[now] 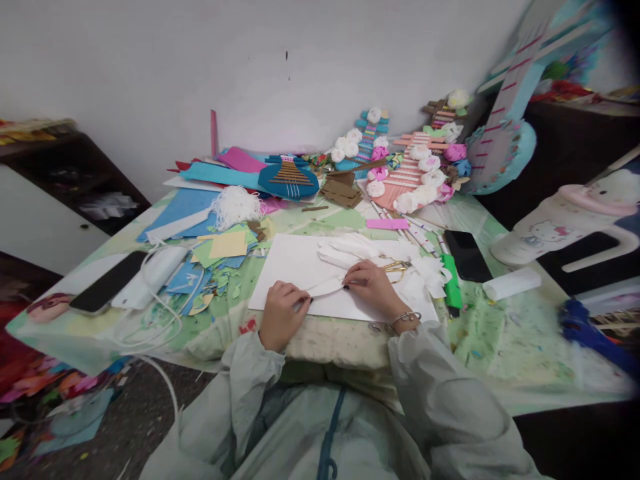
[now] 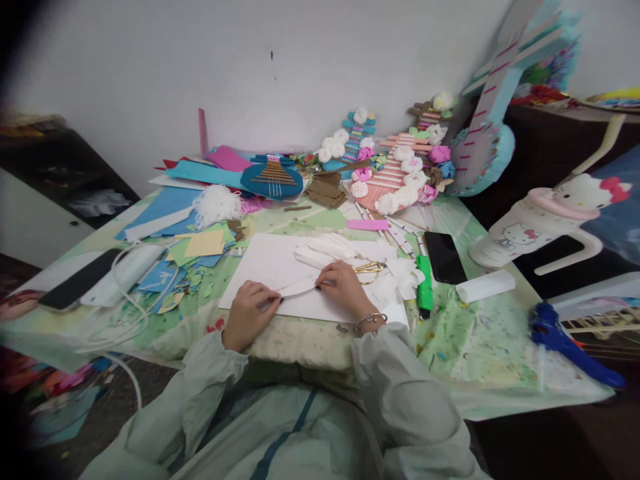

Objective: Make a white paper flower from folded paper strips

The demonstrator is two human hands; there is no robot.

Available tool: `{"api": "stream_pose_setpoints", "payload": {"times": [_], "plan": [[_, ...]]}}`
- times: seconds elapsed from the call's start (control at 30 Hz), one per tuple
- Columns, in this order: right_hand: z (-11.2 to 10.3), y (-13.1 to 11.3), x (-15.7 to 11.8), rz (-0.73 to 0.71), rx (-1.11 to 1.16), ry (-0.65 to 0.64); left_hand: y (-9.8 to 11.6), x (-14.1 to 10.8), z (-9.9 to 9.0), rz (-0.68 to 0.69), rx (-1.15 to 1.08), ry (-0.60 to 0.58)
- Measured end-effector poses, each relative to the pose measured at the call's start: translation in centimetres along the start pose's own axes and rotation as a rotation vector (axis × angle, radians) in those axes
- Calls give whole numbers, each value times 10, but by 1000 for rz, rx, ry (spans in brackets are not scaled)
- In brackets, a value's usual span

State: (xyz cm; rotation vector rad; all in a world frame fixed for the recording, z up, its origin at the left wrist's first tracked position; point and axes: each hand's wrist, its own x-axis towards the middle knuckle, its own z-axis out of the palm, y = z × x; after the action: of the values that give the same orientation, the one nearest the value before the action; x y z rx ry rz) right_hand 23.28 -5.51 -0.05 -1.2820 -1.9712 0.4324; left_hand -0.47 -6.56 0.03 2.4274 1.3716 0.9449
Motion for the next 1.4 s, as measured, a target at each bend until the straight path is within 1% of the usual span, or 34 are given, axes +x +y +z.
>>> {"api": "stream_pose_setpoints", "payload": {"times": [0.13,0.23,0.33,0.53,0.9,1.1,1.4], "plan": [[-1,0,1,57,-15,-7,0,4,-4,-70,-107,-68],[-2,0,2,98,-3,-27,0,5,-7,-103,-126,-93],[-2,0,2,99,2,-45,1,6,-8,-115,-125,-101],[-2,0,3,85,-4,-66,0,5,-8,-106,-121,-114],[-1,-3,4,146,15,-57,-1,5,-8,-129,-137,-127],[1,-3,5,160,2,-57,-1,6,-4,-125,-99,-102],[4,-1,8,201,-25,-75,-2,6,0,-134,-81,-99]]}}
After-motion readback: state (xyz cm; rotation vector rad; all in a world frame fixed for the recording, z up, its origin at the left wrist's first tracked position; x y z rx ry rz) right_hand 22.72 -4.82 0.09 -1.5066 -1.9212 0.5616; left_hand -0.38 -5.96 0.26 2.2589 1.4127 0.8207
